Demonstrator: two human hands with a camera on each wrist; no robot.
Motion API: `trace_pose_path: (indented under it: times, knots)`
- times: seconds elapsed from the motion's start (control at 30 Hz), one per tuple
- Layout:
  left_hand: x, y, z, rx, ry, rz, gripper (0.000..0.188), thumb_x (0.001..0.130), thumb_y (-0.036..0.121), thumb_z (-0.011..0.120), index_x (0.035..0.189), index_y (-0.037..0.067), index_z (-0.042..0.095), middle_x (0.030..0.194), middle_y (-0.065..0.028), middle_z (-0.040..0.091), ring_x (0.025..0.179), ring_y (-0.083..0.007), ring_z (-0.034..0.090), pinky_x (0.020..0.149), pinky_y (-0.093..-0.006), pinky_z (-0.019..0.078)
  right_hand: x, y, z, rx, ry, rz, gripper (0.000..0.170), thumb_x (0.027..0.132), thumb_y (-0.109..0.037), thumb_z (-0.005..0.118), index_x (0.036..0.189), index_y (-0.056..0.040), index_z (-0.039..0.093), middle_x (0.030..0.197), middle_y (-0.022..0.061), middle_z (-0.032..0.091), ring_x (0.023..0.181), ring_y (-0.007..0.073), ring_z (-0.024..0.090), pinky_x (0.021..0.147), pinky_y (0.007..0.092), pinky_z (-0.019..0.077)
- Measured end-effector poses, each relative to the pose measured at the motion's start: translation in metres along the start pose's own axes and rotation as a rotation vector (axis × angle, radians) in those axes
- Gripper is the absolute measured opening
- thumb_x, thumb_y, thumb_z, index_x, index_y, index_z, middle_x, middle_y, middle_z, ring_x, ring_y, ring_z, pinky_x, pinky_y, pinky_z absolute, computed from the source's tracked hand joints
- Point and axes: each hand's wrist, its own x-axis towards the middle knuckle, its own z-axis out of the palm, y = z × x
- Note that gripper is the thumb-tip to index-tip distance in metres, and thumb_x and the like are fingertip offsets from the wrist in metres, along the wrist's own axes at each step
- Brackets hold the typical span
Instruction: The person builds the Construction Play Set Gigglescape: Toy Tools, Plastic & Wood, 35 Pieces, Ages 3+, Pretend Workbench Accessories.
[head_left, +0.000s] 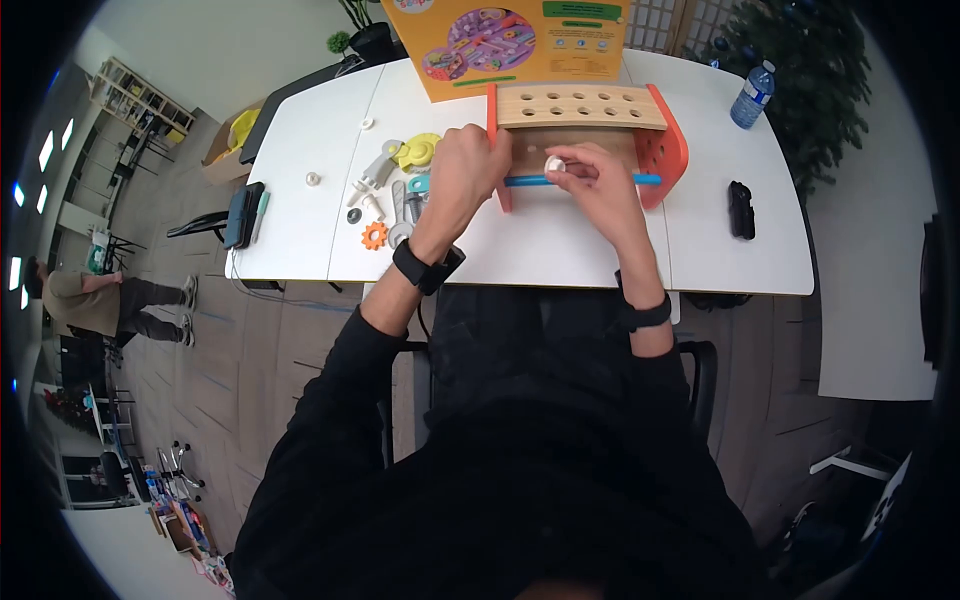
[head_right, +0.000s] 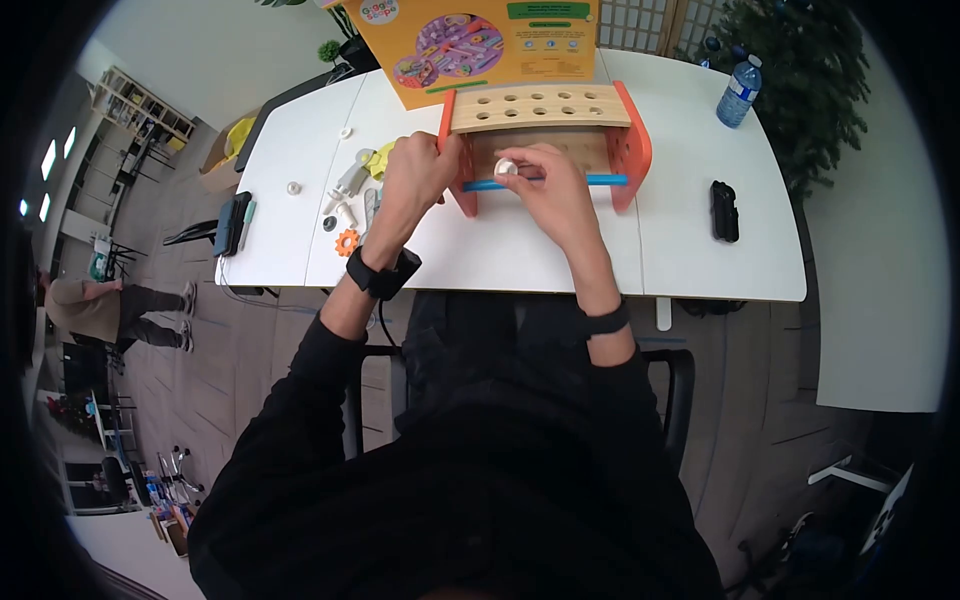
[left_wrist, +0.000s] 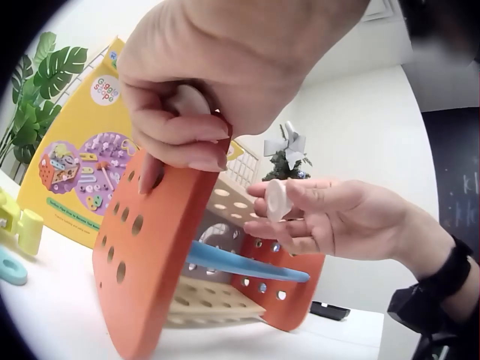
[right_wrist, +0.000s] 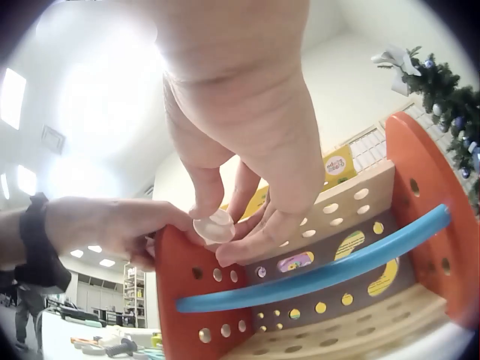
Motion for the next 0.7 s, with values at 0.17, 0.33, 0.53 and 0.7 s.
trace_pose_path:
  times: [0.17, 0.33, 0.53, 0.7]
  knots:
    - [0.0, 0.008, -0.003, -0.022, -0.054, -0.046, 0.046, 0.086, 0.026, 0.052, 0.06, -0.012, 0.06, 0.054, -0.0252, 0.059, 0.053, -0.0419, 0.063, 0.058, -0.0449, 0.0537, 0.019, 0.015, 0.015, -0.341, 0.036, 0.037, 0.019, 0.079, -0.003, 0.069, 0.098, -0.0015, 0.071, 0.091, 0.0142, 0.067, 0.078, 0.0258, 0.068, 0.07, 0.0348, 0.0532]
    - [-0.003, 0.018, -0.012, 0.125, -0.128, -0.065, 0.044, 0.089, 0.028, 0.049, 0.069, -0.009, 0.064, 0.063, -0.0262, 0.063, 0.063, -0.0409, 0.066, 0.065, -0.0462, 0.0541, 0.026, 0.019, 0.026, -0.495, 0.035, 0.018, 0.015, 0.08, -0.006, 0.065, 0.091, 0.003, 0.07, 0.087, 0.0241, 0.067, 0.083, 0.0389, 0.065, 0.076, 0.0432, 0.0517]
    - [0.001, -0.031, -0.016, 0.052, 0.027, 0.069, 0.04, 0.094, 0.03, 0.045, 0.1, -0.005, 0.065, 0.083, -0.0295, 0.065, 0.087, -0.0417, 0.064, 0.086, -0.0462, 0.0467, 0.045, 0.039, 0.029, -0.618, 0.028, 0.097, 0.018, 0.08, -0.008, 0.064, 0.089, 0.0063, 0.069, 0.088, 0.0256, 0.066, 0.09, 0.0427, 0.064, 0.081, 0.0474, 0.0508]
    - [0.014, -0.07, 0.008, 0.007, -0.26, 0.087, 0.025, 0.085, 0.022, 0.067, 0.092, -0.002, 0.069, 0.089, -0.0251, 0.064, 0.084, -0.0402, 0.064, 0.077, -0.0435, 0.0513, 0.061, 0.043, 0.046, -0.753, -0.047, 0.196, 0.023, 0.081, -0.006, 0.061, 0.1, 0.0043, 0.067, 0.103, 0.0279, 0.064, 0.097, 0.044, 0.062, 0.085, 0.0485, 0.051]
